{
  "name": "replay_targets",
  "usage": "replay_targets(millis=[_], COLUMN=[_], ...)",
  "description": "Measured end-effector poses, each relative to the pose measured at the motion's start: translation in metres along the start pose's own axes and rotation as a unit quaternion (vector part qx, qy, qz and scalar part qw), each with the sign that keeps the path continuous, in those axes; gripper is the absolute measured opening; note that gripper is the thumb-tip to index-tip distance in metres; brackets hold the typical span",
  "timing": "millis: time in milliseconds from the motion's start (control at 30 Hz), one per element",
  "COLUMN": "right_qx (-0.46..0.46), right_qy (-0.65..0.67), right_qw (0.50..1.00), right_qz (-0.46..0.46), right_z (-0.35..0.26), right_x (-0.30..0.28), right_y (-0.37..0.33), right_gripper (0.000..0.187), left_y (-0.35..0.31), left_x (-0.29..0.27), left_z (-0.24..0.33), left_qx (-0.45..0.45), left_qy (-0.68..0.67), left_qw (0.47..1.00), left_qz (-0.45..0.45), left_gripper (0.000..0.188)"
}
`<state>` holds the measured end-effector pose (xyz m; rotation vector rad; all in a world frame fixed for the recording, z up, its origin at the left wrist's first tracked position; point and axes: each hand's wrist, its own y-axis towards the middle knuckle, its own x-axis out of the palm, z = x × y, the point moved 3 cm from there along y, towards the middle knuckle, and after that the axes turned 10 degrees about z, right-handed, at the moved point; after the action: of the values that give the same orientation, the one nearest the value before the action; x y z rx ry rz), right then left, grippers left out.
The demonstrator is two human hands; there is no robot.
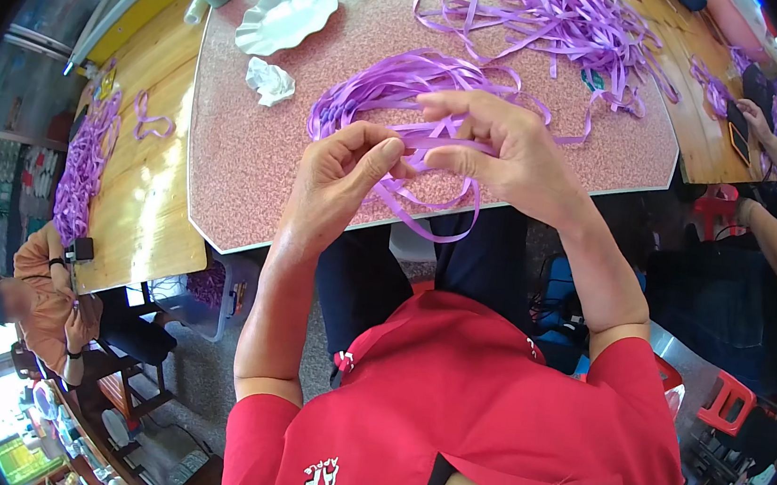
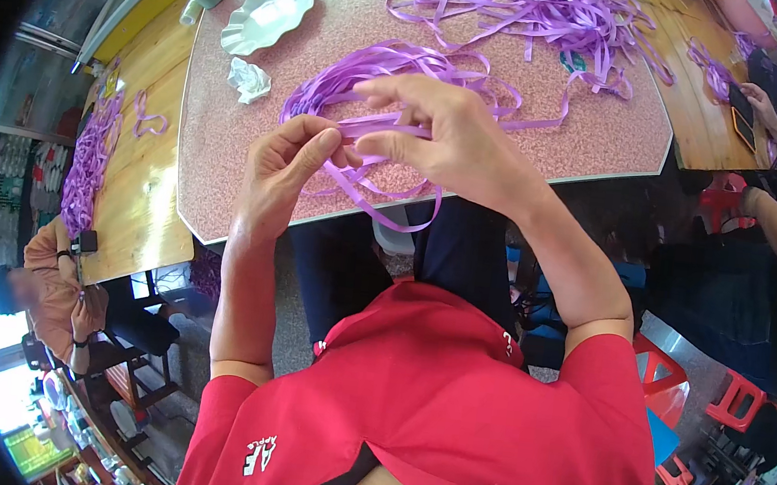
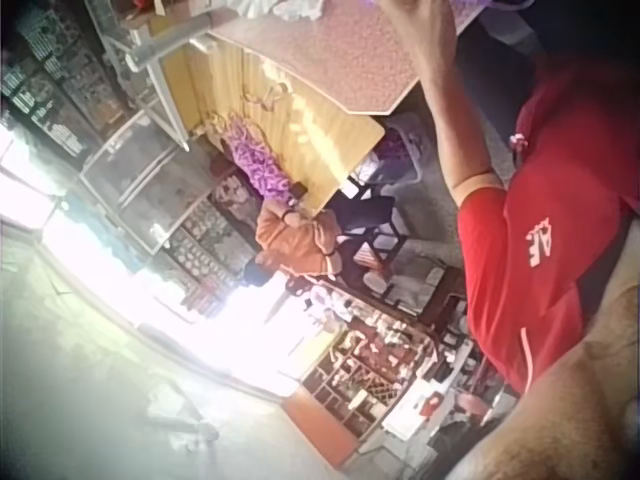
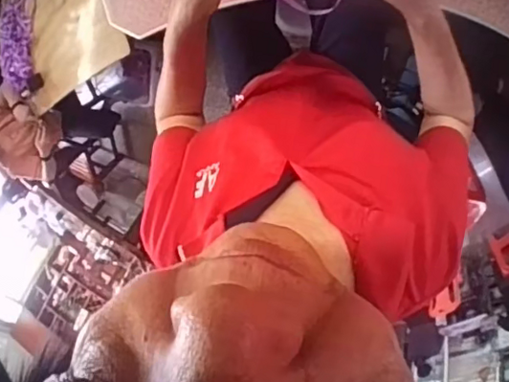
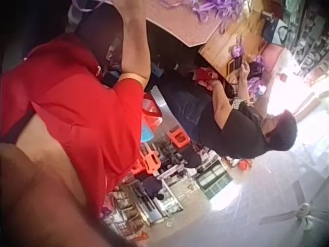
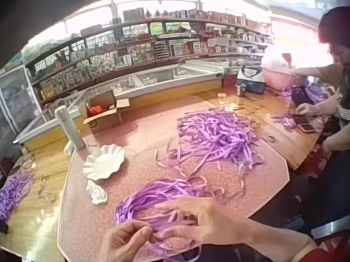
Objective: Tying knots in purple plastic strips at a factory workbench.
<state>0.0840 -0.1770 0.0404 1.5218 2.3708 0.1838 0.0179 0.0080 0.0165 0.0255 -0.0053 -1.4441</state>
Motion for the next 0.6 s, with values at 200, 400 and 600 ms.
replay_targets(millis=[200,400,600], right_qx=[-0.093,-0.219,-0.240], right_qy=[-0.044,-0.120,-0.123], right_qw=[0.995,0.968,0.963], right_qz=[0.001,0.007,0.032], right_z=[0.006,-0.003,0.002], right_x=[0.003,0.004,0.002], right_y=[-0.004,-0.006,-0.008], right_gripper=[0.006,0.009,0.011], left_y=[0.002,0.009,0.005], left_x=[0.004,0.015,0.032], left_z=[0.000,-0.015,-0.008], left_qx=[0.024,0.007,0.096], left_qy=[0.009,0.064,0.100], left_qw=[1.000,0.998,0.989], left_qz=[0.002,0.015,0.046], left_gripper=[0.032,0.050,0.038])
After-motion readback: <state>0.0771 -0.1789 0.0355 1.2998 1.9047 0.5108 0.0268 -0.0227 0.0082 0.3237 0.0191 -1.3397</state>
